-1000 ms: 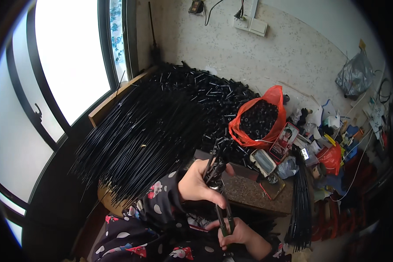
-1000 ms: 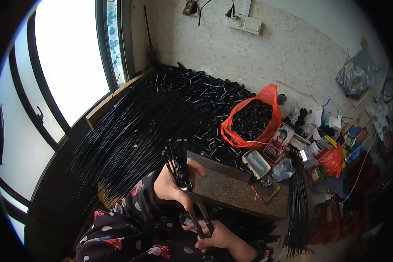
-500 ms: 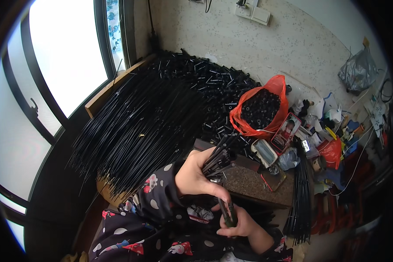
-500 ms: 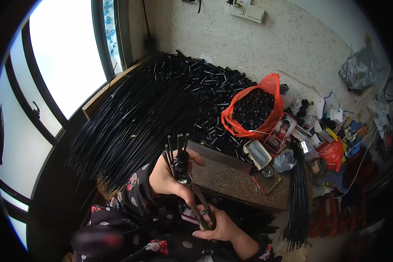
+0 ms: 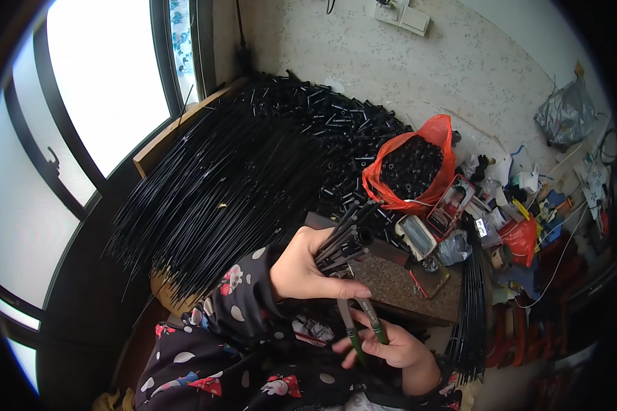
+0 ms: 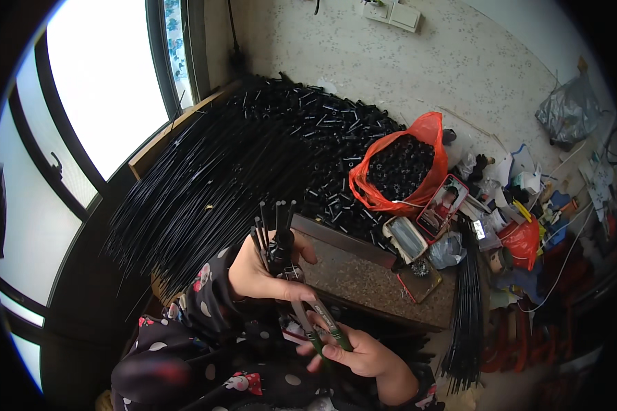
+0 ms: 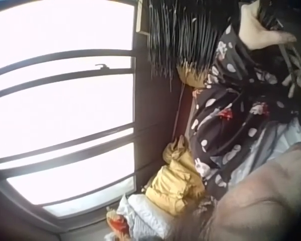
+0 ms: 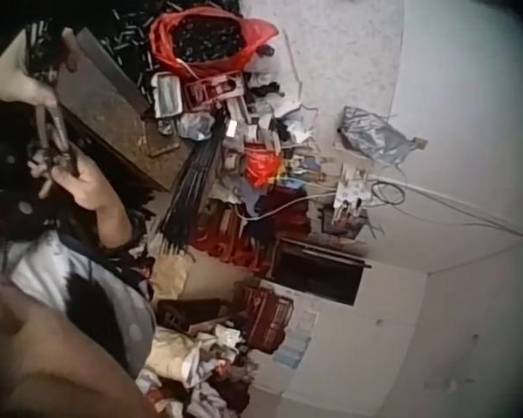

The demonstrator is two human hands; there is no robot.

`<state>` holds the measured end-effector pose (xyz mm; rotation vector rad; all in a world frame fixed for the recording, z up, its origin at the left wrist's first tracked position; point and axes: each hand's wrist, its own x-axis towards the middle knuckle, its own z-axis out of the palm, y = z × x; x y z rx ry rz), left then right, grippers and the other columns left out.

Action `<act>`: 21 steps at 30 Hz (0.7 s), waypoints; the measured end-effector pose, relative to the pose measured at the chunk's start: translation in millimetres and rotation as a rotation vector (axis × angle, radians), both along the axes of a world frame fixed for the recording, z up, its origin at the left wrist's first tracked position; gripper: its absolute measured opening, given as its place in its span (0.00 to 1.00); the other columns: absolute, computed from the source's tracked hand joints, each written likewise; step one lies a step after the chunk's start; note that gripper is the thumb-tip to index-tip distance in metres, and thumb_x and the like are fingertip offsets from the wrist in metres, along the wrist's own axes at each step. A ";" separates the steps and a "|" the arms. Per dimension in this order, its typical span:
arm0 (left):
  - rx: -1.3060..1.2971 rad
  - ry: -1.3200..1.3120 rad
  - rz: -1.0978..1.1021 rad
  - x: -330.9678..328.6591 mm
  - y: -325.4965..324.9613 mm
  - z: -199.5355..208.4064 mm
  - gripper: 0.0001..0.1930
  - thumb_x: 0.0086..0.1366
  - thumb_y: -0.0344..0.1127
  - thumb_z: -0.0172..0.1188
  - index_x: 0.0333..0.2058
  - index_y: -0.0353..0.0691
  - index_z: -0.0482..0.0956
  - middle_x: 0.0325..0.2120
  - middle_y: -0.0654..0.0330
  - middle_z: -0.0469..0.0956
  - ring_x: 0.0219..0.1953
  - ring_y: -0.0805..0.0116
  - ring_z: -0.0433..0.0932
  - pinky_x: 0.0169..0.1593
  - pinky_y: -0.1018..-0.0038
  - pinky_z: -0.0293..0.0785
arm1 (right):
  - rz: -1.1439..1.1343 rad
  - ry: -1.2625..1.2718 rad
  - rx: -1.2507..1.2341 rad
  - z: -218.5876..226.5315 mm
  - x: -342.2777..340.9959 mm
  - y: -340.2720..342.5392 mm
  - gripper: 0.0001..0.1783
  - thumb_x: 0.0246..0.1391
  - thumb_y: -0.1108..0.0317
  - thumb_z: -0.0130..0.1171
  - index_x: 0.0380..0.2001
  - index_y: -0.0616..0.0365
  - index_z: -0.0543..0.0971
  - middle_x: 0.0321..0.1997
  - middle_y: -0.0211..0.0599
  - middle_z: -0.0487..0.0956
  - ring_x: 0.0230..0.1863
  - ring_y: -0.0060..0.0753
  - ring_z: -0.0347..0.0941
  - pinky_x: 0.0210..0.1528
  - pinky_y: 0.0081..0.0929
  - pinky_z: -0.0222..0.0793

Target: Cutting black wires and assembling them into plastic components at a workbench.

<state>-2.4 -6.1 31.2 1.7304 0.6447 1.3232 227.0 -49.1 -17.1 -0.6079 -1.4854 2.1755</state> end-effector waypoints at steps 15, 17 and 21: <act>-0.139 -0.162 0.145 14.7 -8.6 -16.0 0.19 0.41 0.32 0.69 0.34 0.34 0.74 0.20 0.69 0.71 0.22 0.84 0.65 0.26 0.86 0.61 | -0.566 -0.472 0.755 -23.7 -24.7 -16.6 0.10 0.49 0.71 0.58 0.34 0.62 0.71 0.18 0.39 0.73 0.19 0.29 0.73 0.23 0.23 0.66; -0.101 -0.166 0.196 19.9 -9.9 -21.5 0.19 0.42 0.32 0.68 0.34 0.34 0.74 0.20 0.69 0.70 0.23 0.84 0.65 0.26 0.85 0.60 | -0.558 -0.507 0.757 -22.3 -26.3 -21.6 0.09 0.50 0.71 0.57 0.34 0.61 0.71 0.18 0.38 0.73 0.19 0.29 0.73 0.23 0.23 0.66; -0.070 -0.098 0.214 21.7 -15.7 -28.6 0.20 0.45 0.33 0.67 0.37 0.33 0.72 0.20 0.68 0.71 0.23 0.84 0.66 0.26 0.85 0.61 | -0.524 -0.487 0.636 -23.1 -23.6 -32.6 0.07 0.51 0.72 0.56 0.33 0.62 0.72 0.15 0.27 0.71 0.17 0.16 0.68 0.20 0.16 0.64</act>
